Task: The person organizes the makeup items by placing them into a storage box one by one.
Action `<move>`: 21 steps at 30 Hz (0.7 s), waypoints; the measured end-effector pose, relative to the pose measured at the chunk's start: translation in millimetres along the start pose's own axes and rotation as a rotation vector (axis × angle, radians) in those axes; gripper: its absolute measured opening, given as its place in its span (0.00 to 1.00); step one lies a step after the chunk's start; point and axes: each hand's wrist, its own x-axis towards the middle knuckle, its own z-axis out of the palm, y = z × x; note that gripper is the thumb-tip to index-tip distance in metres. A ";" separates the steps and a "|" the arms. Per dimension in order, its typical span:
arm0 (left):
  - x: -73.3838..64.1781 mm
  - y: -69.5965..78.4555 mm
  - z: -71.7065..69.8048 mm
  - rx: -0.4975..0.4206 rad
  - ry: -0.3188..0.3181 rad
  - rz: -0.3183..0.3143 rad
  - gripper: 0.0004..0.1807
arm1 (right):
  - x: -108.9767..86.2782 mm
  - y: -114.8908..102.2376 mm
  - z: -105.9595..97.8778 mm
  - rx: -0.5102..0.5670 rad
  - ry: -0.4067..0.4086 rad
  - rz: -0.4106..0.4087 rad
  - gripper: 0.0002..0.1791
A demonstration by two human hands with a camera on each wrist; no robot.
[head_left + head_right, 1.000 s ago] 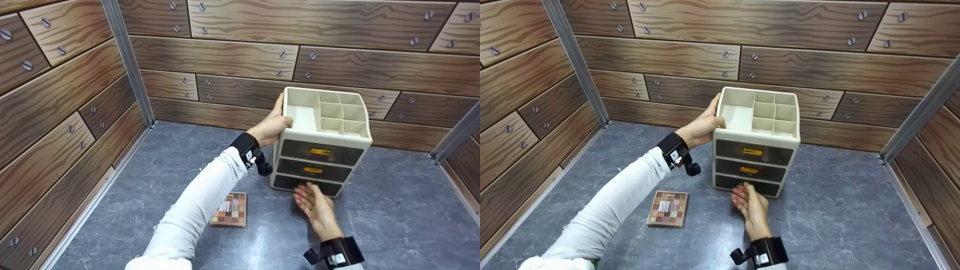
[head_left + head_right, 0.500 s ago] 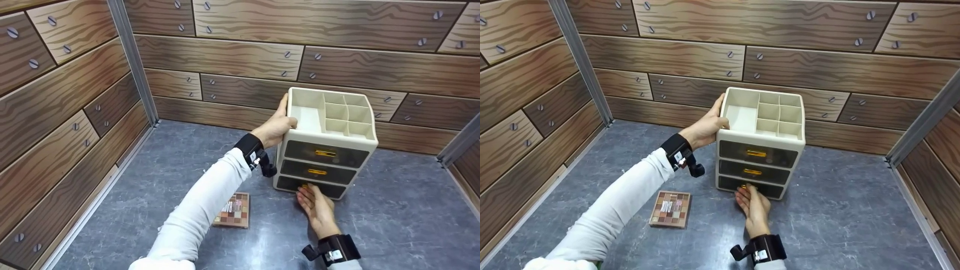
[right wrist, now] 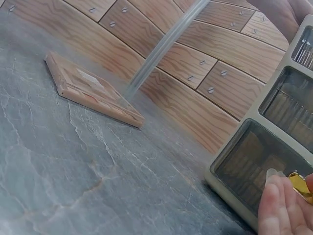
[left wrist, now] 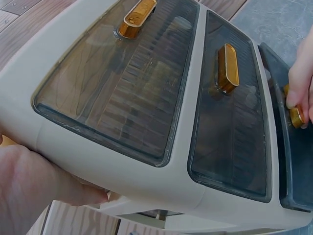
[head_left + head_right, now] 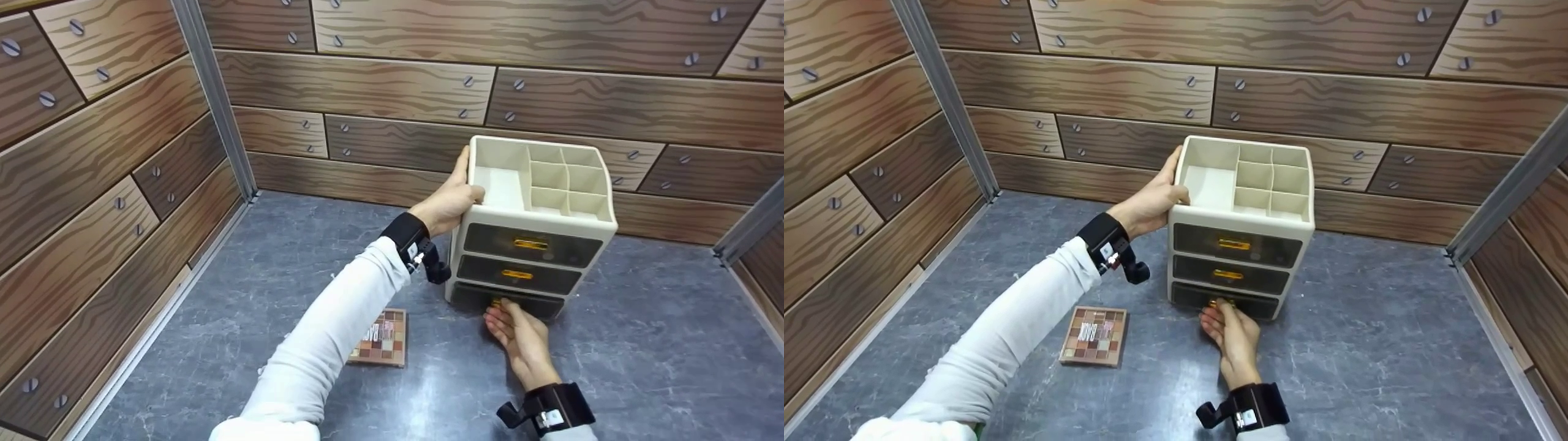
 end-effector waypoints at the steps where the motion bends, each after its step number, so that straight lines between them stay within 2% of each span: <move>1: 0.2 0.3 0.3 0.002 -0.002 0.003 0.62 | -1.1 -0.4 -0.3 -0.005 -0.001 -0.001 0.11; 21: 0.4 -1.2 1.4 -0.020 0.008 -0.009 0.61 | -33.0 6.4 -8.6 -0.083 -0.001 0.014 0.12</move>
